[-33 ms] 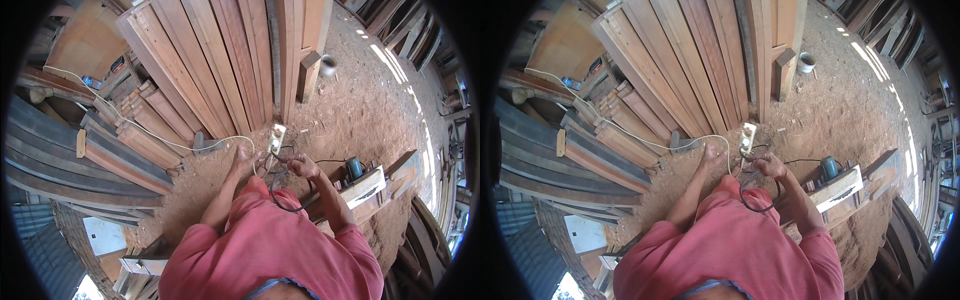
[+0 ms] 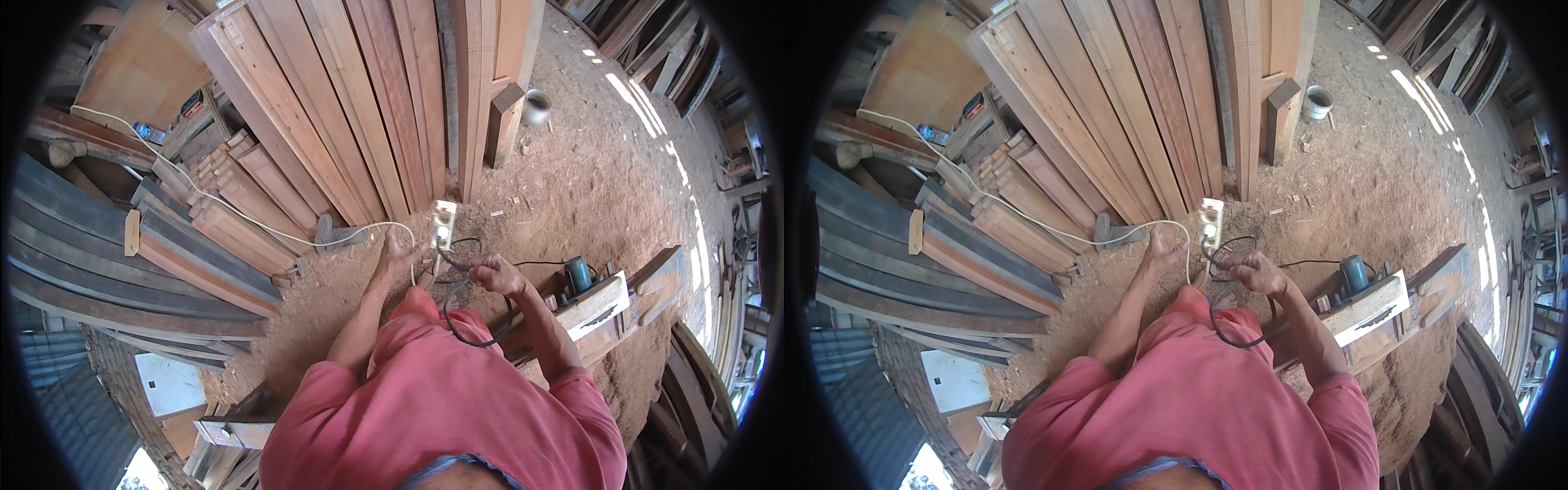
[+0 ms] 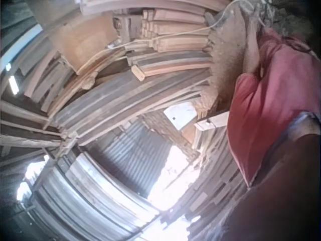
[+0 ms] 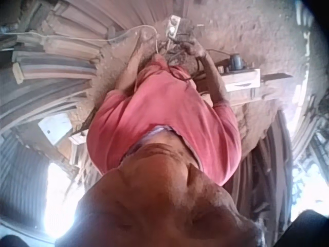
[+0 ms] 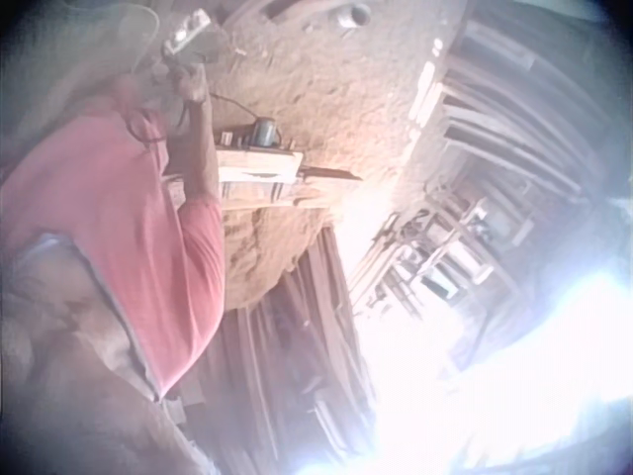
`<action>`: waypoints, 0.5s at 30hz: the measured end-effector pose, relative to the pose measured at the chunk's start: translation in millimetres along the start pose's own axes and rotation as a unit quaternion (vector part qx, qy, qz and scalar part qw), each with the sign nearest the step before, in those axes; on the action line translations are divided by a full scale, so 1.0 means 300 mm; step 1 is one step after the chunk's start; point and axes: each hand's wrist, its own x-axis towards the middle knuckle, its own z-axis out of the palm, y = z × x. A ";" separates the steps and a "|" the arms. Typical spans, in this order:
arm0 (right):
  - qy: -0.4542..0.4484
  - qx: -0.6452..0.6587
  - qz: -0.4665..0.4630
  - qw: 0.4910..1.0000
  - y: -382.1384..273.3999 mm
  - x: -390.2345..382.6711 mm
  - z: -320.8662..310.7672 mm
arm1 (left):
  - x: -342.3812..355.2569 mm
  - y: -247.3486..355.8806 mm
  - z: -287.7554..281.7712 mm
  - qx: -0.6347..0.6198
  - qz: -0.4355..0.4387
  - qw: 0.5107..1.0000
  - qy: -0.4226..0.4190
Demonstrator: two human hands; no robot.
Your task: The person handles a wooden plank and then works on a power tool's electrical cord. They strip the cord's insulation, twist the exposed wires together, and wrap the connection with electrical tape. The person then moves around the workshop and picks up a long wooden plank.
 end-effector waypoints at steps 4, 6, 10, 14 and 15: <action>-0.083 -0.043 -0.043 0.995 -0.079 -0.076 0.028 | 0.145 0.295 -0.029 -0.010 -0.047 0.995 -0.082; -0.115 -0.033 -0.019 0.993 -0.175 -0.112 0.057 | 0.146 0.323 -0.028 -0.026 -0.112 0.982 -0.147; -0.196 -0.217 0.064 0.954 -0.040 -0.104 0.014 | 0.103 0.334 0.017 0.090 -0.077 0.977 -0.175; -0.076 -0.340 0.143 0.926 0.082 -0.048 0.109 | 0.028 0.435 0.044 0.181 -0.067 0.965 -0.179; 0.018 -0.343 0.132 0.930 0.202 -0.003 0.162 | -0.004 0.451 0.077 0.192 -0.057 0.963 -0.178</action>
